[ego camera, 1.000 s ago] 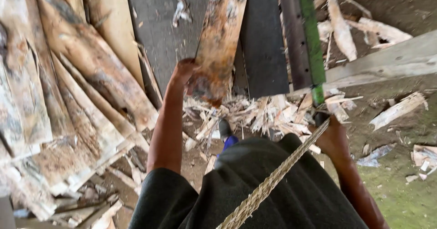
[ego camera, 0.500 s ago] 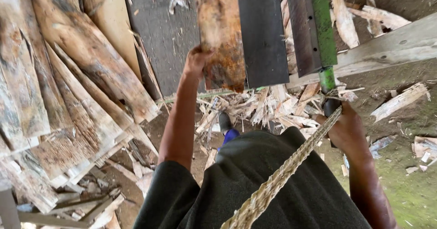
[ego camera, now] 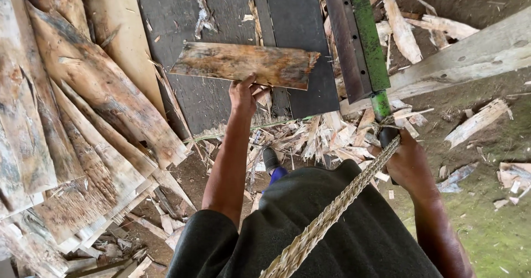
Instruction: Using a manual guillotine-style cutter to trim and cut thin strips of wood or bark in a rustic workshop.
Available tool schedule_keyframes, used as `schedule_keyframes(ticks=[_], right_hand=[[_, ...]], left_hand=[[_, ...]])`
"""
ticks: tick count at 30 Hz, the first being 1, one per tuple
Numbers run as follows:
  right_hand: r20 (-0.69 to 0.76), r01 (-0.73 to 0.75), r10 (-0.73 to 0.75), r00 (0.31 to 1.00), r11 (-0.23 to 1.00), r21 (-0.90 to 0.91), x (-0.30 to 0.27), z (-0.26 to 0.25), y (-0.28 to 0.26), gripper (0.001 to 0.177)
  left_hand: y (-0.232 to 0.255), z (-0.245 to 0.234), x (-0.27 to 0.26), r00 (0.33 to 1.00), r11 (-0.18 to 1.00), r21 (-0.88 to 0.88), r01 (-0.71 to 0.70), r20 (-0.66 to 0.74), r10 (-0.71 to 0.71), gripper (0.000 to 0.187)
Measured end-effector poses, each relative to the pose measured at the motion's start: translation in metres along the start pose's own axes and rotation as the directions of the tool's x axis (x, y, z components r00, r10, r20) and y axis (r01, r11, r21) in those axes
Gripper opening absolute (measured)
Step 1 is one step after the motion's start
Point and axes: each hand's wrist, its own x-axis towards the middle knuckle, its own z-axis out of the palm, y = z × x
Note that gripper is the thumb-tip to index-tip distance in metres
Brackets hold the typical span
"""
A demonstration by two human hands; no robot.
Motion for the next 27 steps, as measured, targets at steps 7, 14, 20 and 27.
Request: schedule_keyframes(ticks=[7,14,20,27], right_hand=[[0.072,-0.16,0.164,0.984,0.986,-0.054,0.002,-0.003,-0.004,0.056],[0.055,-0.087,0.088,0.995,0.996,-0.027,0.001,-0.003,-0.006,0.053],[0.033,-0.152,0.153,0.988,0.988,-0.038,-0.004,-0.013,-0.027,0.052],[0.068,-0.166,0.164,0.984,0.986,0.032,-0.005,-0.009,-0.02,0.053]], left_hand=[[0.048,0.047,-0.072,0.909,0.901,0.277,-0.334,-0.156,0.385,0.073],[0.067,0.053,-0.003,0.938,0.665,0.735,-0.129,-0.128,0.323,0.11],[0.062,-0.034,0.107,0.844,0.011,0.978,0.208,-0.185,0.503,0.124],[0.076,-0.087,0.163,0.835,0.224,0.92,0.321,-0.387,0.391,0.145]])
